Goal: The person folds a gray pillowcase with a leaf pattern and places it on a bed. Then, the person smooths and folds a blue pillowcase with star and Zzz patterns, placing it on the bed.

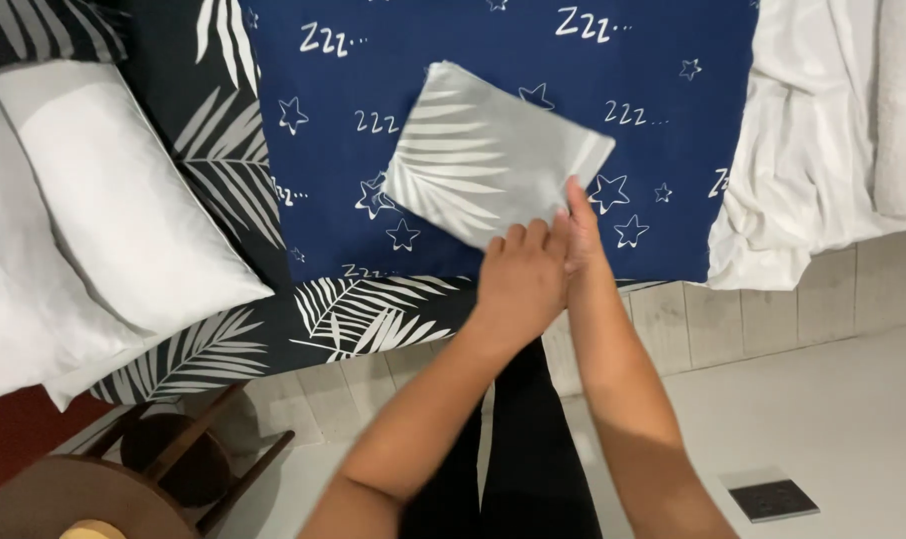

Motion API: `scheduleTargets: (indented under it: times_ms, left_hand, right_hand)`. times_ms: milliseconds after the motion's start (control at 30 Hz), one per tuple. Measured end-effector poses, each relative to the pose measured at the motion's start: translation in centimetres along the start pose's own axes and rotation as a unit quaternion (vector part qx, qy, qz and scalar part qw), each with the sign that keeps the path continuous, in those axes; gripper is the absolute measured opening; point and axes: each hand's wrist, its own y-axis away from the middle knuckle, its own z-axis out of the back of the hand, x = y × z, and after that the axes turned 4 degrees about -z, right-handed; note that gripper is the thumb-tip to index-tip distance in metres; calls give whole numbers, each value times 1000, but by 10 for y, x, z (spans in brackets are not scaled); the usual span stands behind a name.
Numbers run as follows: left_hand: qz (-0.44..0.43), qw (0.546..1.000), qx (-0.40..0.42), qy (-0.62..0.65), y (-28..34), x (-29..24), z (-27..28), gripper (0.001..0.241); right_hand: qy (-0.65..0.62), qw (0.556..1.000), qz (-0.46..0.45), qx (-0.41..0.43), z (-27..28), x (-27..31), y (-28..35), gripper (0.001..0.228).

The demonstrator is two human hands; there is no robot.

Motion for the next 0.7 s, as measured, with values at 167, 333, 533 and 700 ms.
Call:
scheduleTargets:
  times_ms: [167, 333, 533, 700]
  left_hand:
    - [128, 969, -84, 194, -9, 2, -91, 55]
    - [12, 992, -11, 124, -51, 13, -110, 60]
    - [-42, 994, 105, -8, -55, 154, -106, 69]
    - [62, 978, 138, -141, -52, 206, -52, 62]
  right_hand:
    - [333, 912, 176, 163, 197, -14, -98, 66]
    - [-197, 893, 328, 236, 34, -25, -47, 60]
    - [36, 996, 0, 76, 77, -15, -63, 70]
    - [24, 999, 18, 46, 51, -17, -44, 71]
